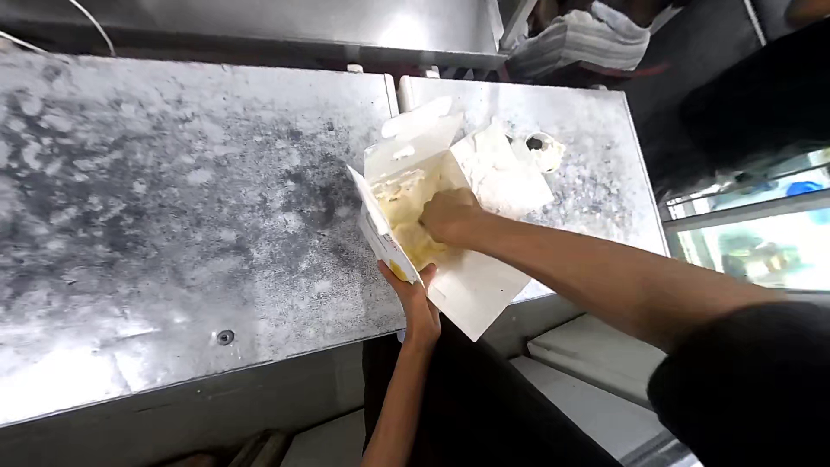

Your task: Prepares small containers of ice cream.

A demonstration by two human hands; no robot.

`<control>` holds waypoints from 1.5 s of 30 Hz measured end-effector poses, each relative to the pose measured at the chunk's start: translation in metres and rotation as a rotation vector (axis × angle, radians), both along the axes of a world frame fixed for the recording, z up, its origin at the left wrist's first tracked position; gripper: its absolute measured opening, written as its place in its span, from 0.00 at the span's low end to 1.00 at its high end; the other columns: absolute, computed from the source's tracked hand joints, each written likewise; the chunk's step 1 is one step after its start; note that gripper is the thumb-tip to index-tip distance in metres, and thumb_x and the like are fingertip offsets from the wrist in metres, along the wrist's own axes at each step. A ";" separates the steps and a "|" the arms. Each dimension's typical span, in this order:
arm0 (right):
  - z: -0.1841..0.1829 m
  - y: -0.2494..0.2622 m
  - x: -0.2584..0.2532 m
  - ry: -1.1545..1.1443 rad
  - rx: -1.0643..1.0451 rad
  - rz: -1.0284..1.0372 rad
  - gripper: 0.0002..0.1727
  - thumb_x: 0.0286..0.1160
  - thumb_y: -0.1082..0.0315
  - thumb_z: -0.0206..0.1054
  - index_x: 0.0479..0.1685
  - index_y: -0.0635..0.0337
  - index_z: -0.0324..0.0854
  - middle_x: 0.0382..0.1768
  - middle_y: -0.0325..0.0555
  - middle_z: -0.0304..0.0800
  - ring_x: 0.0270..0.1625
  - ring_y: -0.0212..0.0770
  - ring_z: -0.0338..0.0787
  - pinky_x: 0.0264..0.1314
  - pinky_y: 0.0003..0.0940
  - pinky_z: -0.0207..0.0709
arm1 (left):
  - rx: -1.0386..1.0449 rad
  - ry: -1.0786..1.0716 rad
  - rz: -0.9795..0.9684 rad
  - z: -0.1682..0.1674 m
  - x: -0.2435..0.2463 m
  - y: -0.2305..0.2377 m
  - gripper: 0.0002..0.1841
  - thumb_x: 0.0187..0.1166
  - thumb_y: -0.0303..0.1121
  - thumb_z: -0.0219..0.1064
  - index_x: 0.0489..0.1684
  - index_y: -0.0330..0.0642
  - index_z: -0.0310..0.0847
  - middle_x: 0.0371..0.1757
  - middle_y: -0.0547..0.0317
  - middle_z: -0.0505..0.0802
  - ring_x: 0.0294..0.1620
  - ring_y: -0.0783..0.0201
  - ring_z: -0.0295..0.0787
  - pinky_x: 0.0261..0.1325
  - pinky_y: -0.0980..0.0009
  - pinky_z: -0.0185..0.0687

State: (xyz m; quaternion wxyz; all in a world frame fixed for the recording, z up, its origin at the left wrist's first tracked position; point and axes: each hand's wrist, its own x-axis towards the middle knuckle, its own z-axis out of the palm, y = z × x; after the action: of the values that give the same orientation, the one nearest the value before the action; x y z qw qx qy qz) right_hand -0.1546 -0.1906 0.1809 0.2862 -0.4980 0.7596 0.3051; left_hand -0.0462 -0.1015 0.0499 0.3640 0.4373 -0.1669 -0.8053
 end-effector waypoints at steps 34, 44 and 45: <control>0.019 -0.021 -0.026 -0.022 -0.125 0.168 0.11 0.79 0.72 0.67 0.50 0.74 0.85 0.52 0.70 0.87 0.59 0.70 0.87 0.54 0.68 0.78 | -0.038 -0.003 -0.020 0.006 0.001 -0.007 0.56 0.71 0.32 0.71 0.95 0.62 0.26 0.84 0.45 0.70 0.75 0.52 0.78 0.69 0.51 0.82; 0.018 -0.009 -0.029 -0.200 0.120 0.169 0.22 0.92 0.57 0.56 0.40 0.67 0.85 0.34 0.57 0.84 0.39 0.55 0.86 0.41 0.58 0.77 | -0.100 -0.133 -0.217 -0.002 0.016 0.006 0.55 0.73 0.41 0.72 0.96 0.67 0.27 0.89 0.53 0.67 0.81 0.57 0.72 0.76 0.52 0.76; 0.024 -0.009 -0.032 -0.193 0.110 0.164 0.24 0.94 0.55 0.53 0.36 0.65 0.83 0.31 0.55 0.82 0.35 0.53 0.84 0.38 0.56 0.75 | -0.106 -0.121 -0.222 0.000 0.018 0.006 0.54 0.74 0.42 0.71 0.96 0.67 0.27 0.89 0.53 0.67 0.81 0.57 0.73 0.75 0.52 0.76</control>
State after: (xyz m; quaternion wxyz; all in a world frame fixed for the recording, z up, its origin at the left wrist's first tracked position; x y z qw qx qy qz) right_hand -0.1863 -0.1992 0.2052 0.3587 -0.5690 0.6676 0.3192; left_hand -0.0280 -0.0958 0.0498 0.2846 0.4443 -0.2782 -0.8026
